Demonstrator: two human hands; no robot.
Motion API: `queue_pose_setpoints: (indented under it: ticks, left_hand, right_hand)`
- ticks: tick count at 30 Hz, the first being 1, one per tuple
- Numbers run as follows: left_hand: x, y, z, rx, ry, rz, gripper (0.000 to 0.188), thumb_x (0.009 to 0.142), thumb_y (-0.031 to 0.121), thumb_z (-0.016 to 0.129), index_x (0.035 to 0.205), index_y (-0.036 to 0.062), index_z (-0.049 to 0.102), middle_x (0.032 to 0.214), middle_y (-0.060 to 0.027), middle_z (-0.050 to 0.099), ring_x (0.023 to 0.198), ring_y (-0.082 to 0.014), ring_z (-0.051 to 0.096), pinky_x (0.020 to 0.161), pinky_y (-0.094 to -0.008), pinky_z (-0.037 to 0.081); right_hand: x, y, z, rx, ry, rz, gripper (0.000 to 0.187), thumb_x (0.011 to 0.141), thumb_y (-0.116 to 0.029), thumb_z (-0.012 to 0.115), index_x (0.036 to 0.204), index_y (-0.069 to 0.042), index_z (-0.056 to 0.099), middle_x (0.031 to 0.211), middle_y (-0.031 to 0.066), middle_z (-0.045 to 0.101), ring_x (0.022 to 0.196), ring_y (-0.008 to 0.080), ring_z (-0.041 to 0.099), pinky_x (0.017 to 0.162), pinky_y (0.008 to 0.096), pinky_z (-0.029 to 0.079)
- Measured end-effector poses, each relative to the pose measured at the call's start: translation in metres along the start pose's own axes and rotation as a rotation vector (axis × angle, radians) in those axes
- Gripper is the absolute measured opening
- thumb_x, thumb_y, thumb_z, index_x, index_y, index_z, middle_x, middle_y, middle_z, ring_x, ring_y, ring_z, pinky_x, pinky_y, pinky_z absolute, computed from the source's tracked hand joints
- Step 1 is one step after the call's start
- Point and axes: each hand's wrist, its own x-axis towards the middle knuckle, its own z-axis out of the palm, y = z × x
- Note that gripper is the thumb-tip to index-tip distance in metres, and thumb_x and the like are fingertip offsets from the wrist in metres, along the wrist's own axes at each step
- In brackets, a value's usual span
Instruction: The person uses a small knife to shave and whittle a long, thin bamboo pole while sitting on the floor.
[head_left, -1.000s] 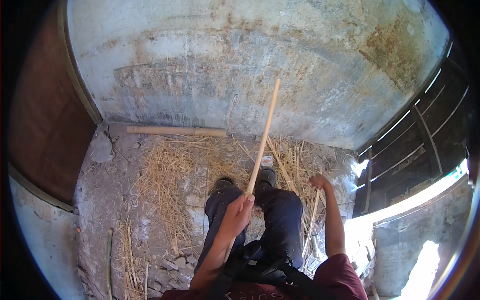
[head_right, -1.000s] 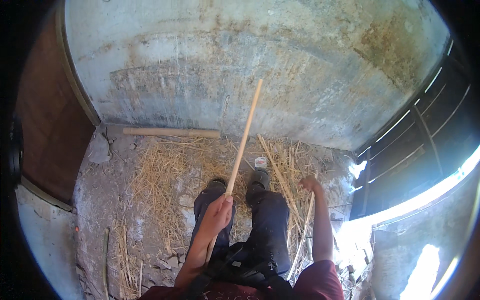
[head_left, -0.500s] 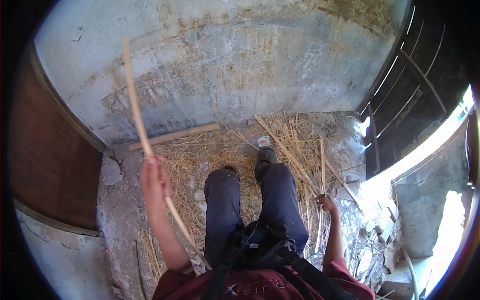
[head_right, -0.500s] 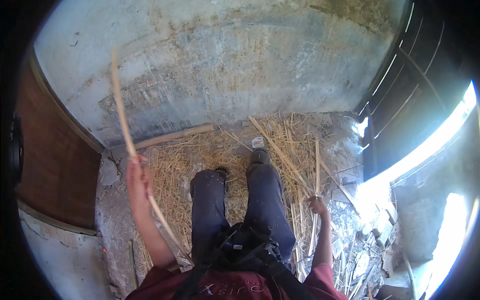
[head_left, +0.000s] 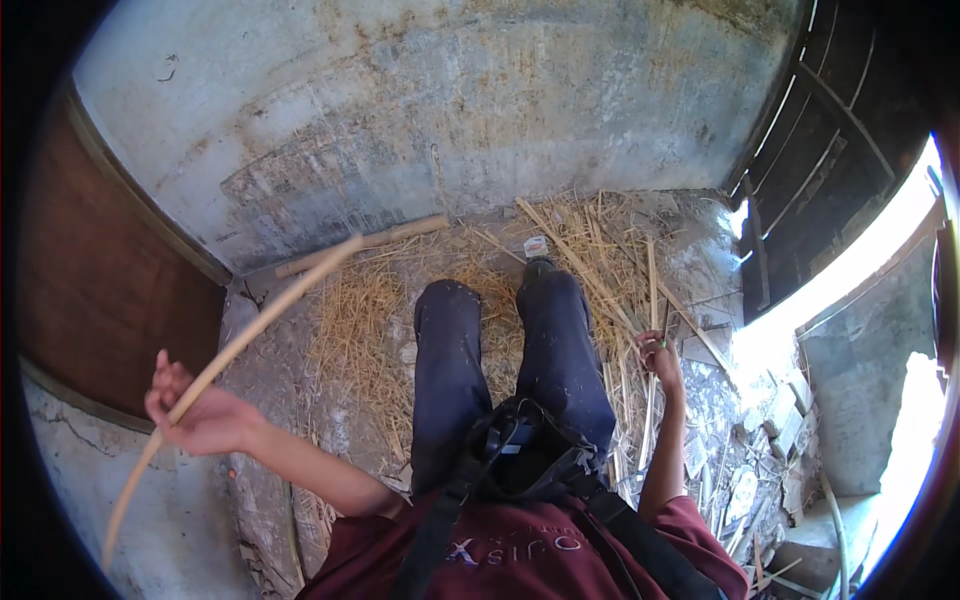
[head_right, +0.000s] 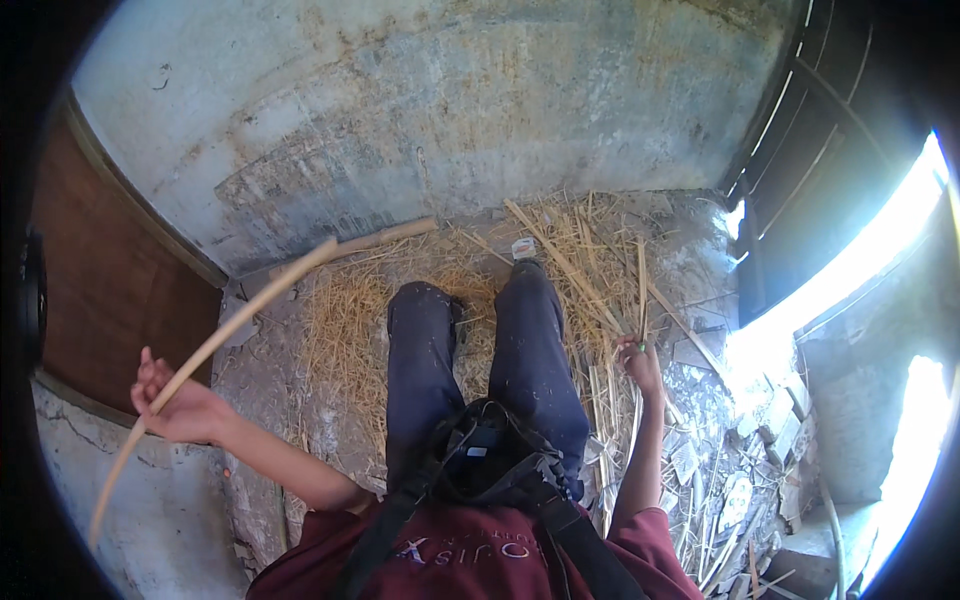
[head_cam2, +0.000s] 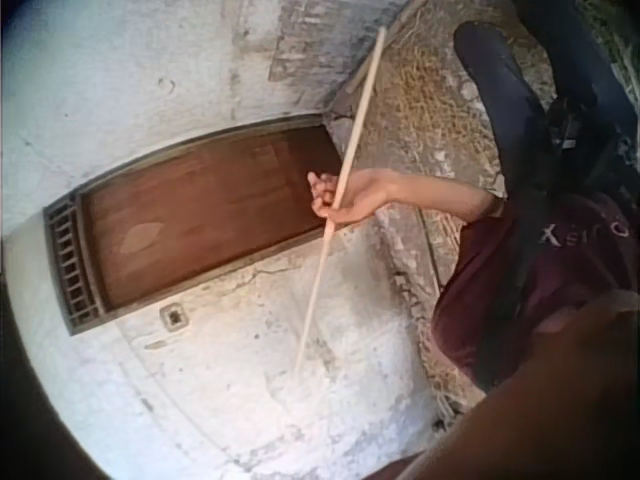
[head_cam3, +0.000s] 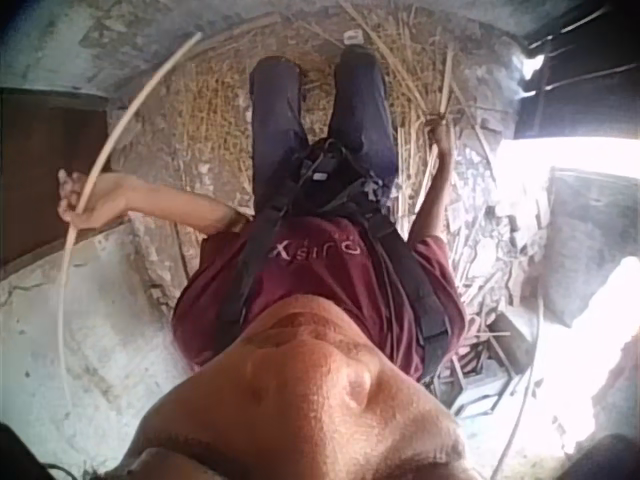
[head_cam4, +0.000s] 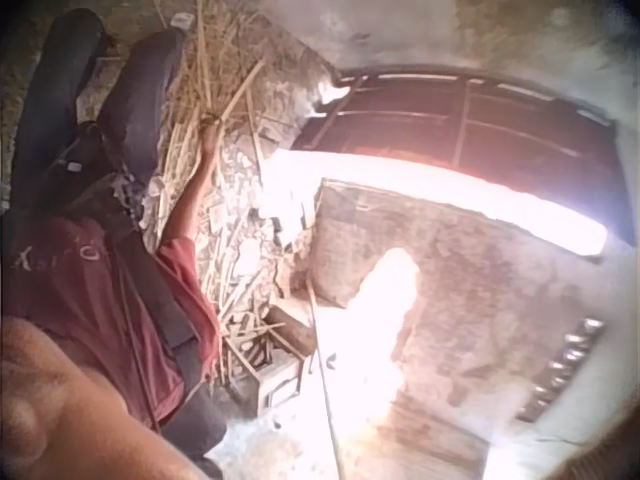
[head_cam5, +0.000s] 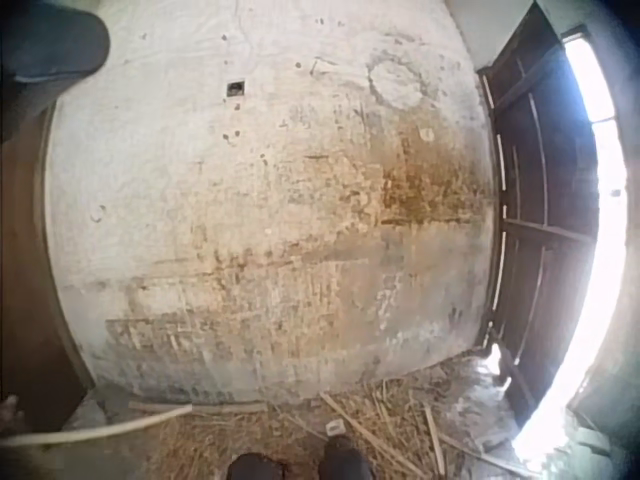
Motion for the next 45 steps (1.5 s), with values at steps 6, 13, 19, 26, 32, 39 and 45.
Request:
queue_pose_setpoints:
  ticks: [6, 13, 19, 26, 32, 39, 45]
  left_hand:
    - [-0.049, -0.028, -0.048, -0.586, -0.027, -0.774, 0.033, 0.109, 0.024, 0.055, 0.103, -0.0042, 0.069, 0.146, -0.0325, 0.06, 0.15, -0.042, 0.047, 0.128, -0.0577, 0.036]
    - [-0.147, -0.04, 0.003, -0.79, 0.001, -1.054, 0.026, 0.105, 0.012, 0.061, 0.114, -0.0117, 0.067, 0.157, -0.036, 0.047, 0.155, -0.043, 0.039, 0.134, -0.0523, 0.028]
    - [-0.218, -0.016, 0.044, -0.728, -0.354, -1.331, 0.043, 0.11, 0.022, 0.052, 0.138, -0.0098, 0.056, 0.16, -0.0328, 0.044, 0.154, -0.04, 0.043, 0.129, -0.0471, 0.041]
    - [-0.268, 0.002, 0.061, -0.65, -0.8, -1.631, 0.063, 0.116, 0.048, 0.039, 0.144, -0.0054, 0.057, 0.164, -0.0262, 0.044, 0.152, -0.0365, 0.046, 0.125, -0.047, 0.044]
    - [-0.283, -0.002, 0.05, -0.363, -1.069, -1.573, 0.075, 0.115, 0.061, 0.029, 0.149, -0.0001, 0.056, 0.166, -0.0209, 0.042, 0.154, -0.0334, 0.042, 0.126, -0.0517, 0.039]
    - [-0.268, 0.001, 0.025, -0.119, -1.415, -1.471, 0.076, 0.114, 0.063, 0.032, 0.157, 0.0034, 0.049, 0.16, -0.0168, 0.052, 0.15, -0.0296, 0.049, 0.123, -0.0466, 0.039]
    - [-0.212, 0.057, 0.029, 0.256, -1.942, -0.994, 0.039, 0.112, 0.029, 0.059, 0.13, -0.0041, 0.07, 0.123, -0.0172, 0.078, 0.12, -0.0282, 0.073, 0.101, -0.0376, 0.055]
  right_hand:
    - [-0.048, -0.046, 0.017, 0.152, 0.059, -0.038, 0.031, 0.089, -0.004, 0.051, 0.112, -0.001, 0.071, 0.068, 0.0011, 0.058, 0.051, 0.0083, 0.045, 0.05, 0.0257, 0.031]
    - [-0.073, -0.082, 0.03, 0.139, 0.045, -0.056, 0.031, 0.09, -0.009, 0.049, 0.113, -0.002, 0.069, 0.07, 0.0014, 0.057, 0.052, 0.0093, 0.044, 0.051, 0.0257, 0.033]
    - [-0.09, -0.144, 0.068, 0.267, -0.001, -0.164, 0.053, 0.093, -0.012, 0.05, 0.145, 0.0, 0.056, 0.073, 0.0042, 0.062, 0.055, 0.0082, 0.046, 0.052, 0.0261, 0.034]
    - [-0.101, -0.172, 0.103, 0.833, -0.181, -0.218, 0.058, 0.109, -0.024, 0.051, 0.162, -0.002, 0.042, 0.078, 0.0039, 0.059, 0.053, 0.0072, 0.043, 0.049, 0.0241, 0.035]
    - [-0.105, -0.149, 0.084, 1.305, -0.288, -0.205, 0.045, 0.113, -0.024, 0.054, 0.153, -0.005, 0.05, 0.08, 0.0009, 0.053, 0.048, 0.0061, 0.037, 0.045, 0.022, 0.031]
    - [-0.115, -0.152, 0.08, 1.423, -0.326, -0.202, 0.025, 0.118, -0.032, 0.046, 0.123, -0.01, 0.057, 0.078, -0.0022, 0.049, 0.052, 0.0054, 0.037, 0.047, 0.0224, 0.032]
    - [-0.106, -0.138, 0.062, 1.623, -0.277, -0.225, 0.024, 0.119, -0.029, 0.043, 0.116, -0.011, 0.057, 0.073, -0.005, 0.037, 0.055, 0.0052, 0.035, 0.05, 0.0223, 0.032]
